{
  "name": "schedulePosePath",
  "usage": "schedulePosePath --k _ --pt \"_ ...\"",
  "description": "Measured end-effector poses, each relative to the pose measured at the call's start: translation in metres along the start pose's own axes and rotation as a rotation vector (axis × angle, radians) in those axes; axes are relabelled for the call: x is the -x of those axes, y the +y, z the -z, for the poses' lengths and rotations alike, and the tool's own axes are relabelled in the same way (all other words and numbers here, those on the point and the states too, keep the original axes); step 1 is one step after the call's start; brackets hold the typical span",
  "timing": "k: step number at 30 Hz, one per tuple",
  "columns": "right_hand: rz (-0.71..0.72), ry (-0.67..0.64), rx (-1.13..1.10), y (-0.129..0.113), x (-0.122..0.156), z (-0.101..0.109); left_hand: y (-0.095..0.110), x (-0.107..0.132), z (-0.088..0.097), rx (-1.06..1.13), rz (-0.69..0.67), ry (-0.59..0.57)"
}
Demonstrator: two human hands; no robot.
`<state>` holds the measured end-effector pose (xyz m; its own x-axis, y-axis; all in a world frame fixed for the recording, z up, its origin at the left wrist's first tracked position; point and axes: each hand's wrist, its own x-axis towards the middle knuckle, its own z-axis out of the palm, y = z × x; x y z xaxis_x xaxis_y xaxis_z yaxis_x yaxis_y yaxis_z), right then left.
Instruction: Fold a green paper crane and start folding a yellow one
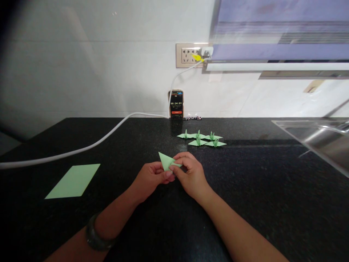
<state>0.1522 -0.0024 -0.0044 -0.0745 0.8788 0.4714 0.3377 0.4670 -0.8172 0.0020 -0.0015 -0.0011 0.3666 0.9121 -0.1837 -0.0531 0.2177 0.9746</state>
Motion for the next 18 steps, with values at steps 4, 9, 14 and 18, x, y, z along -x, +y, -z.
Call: schedulePosePath --k 4,9,14,18 --pt "-0.08 0.024 -0.049 0.0038 -0.0011 -0.0001 -0.0013 -0.0001 0.0004 0.002 -0.006 0.017" --pt "-0.235 0.023 -0.103 0.0074 -0.0009 0.0005 0.0001 0.0008 -0.0003 -0.013 -0.007 0.039" --pt "-0.292 0.023 -0.131 0.0043 -0.0002 0.0 0.0004 0.0009 -0.0003 -0.022 -0.006 0.048" --pt "-0.288 0.05 -0.152 0.0044 -0.0002 -0.0004 0.0004 0.0012 -0.0004 -0.022 -0.004 0.051"
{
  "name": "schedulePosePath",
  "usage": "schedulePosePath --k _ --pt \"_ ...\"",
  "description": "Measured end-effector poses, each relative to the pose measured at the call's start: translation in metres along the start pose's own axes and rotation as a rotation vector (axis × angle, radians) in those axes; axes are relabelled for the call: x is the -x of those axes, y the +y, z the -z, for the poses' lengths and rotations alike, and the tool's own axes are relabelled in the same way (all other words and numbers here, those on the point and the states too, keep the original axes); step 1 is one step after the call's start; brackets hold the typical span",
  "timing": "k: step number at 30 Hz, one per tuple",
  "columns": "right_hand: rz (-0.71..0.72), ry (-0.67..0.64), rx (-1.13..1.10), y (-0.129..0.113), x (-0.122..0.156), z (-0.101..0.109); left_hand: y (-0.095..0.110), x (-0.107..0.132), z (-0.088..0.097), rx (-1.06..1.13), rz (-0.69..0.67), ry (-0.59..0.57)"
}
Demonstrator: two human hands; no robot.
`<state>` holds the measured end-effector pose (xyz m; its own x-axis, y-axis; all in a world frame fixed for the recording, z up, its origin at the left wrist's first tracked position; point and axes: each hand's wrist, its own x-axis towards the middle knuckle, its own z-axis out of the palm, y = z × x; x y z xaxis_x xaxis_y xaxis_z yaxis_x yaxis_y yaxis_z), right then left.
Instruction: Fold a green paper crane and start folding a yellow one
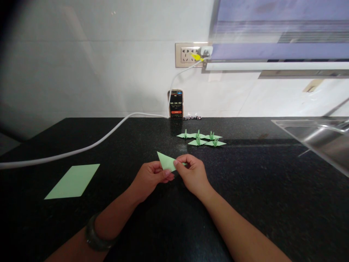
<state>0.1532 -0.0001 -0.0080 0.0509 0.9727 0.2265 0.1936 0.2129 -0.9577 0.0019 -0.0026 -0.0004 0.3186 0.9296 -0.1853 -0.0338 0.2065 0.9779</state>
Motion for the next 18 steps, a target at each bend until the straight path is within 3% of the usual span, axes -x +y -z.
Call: schedulePosePath --k 18 --pt "-0.018 -0.001 -0.007 0.0035 0.0004 -0.0009 0.0016 0.0007 -0.0003 -0.039 -0.005 -0.004"
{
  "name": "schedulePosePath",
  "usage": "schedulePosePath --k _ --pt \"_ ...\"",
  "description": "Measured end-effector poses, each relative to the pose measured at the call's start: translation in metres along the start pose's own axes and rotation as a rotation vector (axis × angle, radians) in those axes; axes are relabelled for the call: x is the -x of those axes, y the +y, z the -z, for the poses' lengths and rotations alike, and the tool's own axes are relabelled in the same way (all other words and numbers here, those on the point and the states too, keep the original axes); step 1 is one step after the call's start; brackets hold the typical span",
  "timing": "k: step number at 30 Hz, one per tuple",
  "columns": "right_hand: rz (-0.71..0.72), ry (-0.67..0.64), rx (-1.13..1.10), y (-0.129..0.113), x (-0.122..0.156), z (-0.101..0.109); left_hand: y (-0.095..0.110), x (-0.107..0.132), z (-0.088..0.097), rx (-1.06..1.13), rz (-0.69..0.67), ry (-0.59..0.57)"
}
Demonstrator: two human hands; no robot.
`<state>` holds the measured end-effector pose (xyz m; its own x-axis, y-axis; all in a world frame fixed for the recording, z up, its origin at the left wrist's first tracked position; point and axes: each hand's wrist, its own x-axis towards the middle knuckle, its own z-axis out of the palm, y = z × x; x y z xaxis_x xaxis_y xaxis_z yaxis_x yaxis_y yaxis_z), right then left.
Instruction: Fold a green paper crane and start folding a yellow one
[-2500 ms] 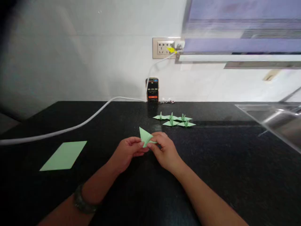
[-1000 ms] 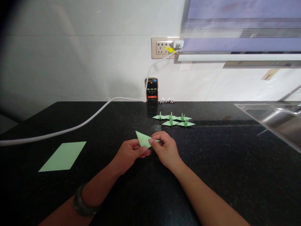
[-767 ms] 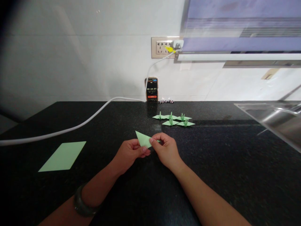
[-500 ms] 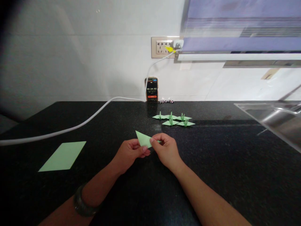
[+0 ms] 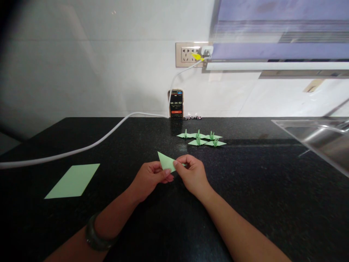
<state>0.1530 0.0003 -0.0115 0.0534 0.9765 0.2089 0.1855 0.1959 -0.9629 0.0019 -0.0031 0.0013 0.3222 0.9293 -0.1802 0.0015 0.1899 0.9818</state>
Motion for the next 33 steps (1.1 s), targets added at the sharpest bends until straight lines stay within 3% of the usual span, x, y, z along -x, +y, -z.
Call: schedulePosePath --k 18,25,33 --pt "-0.022 -0.012 -0.029 -0.0034 0.0001 -0.0016 -0.0003 -0.001 0.0001 -0.013 -0.005 0.006" --pt "-0.075 -0.167 0.064 -0.0073 0.0006 0.001 0.001 -0.0003 -0.0008 0.012 0.032 -0.031" --pt "-0.094 -0.112 0.015 -0.0033 -0.0016 0.0062 -0.0018 -0.0027 0.0016 0.108 0.114 -0.063"
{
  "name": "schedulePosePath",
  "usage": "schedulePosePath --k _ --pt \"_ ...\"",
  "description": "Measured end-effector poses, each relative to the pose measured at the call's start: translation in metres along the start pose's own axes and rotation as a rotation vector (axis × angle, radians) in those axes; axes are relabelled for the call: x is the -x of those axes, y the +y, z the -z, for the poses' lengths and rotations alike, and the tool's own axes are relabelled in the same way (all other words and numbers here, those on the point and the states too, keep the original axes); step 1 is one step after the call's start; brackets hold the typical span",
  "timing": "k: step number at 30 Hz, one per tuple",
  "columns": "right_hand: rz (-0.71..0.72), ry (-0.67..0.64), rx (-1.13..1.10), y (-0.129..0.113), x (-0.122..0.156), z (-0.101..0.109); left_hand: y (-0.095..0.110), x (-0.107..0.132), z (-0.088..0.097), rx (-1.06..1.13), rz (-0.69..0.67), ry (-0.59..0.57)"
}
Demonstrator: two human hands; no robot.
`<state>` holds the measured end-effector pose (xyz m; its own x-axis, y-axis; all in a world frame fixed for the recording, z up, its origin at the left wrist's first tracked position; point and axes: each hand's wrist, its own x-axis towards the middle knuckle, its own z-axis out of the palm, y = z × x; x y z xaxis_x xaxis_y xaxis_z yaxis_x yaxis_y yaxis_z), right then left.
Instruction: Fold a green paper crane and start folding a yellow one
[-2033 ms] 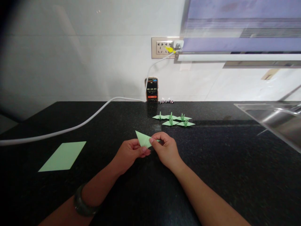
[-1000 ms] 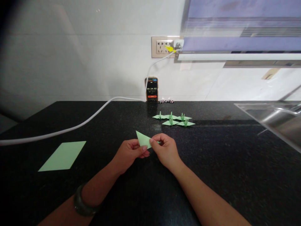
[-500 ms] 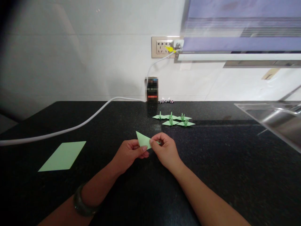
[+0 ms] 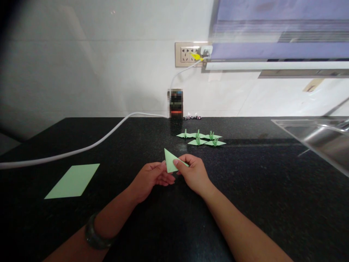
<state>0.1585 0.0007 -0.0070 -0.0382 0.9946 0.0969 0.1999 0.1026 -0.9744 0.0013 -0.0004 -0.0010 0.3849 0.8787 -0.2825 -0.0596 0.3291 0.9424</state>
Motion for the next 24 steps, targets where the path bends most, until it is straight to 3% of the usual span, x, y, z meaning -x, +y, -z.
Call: schedulePosePath --k 12,19,24 --pt "-0.023 0.016 0.066 0.0009 0.0007 -0.0025 -0.0012 0.0004 -0.0024 -0.157 -0.072 0.013" --pt "-0.02 -0.02 0.017 -0.0018 0.0018 -0.0045 -0.0008 0.0035 -0.0028 -0.207 -0.192 0.043" --pt "-0.005 -0.012 0.052 -0.0028 0.002 -0.0019 0.0018 0.004 -0.0042 -0.183 -0.152 0.026"
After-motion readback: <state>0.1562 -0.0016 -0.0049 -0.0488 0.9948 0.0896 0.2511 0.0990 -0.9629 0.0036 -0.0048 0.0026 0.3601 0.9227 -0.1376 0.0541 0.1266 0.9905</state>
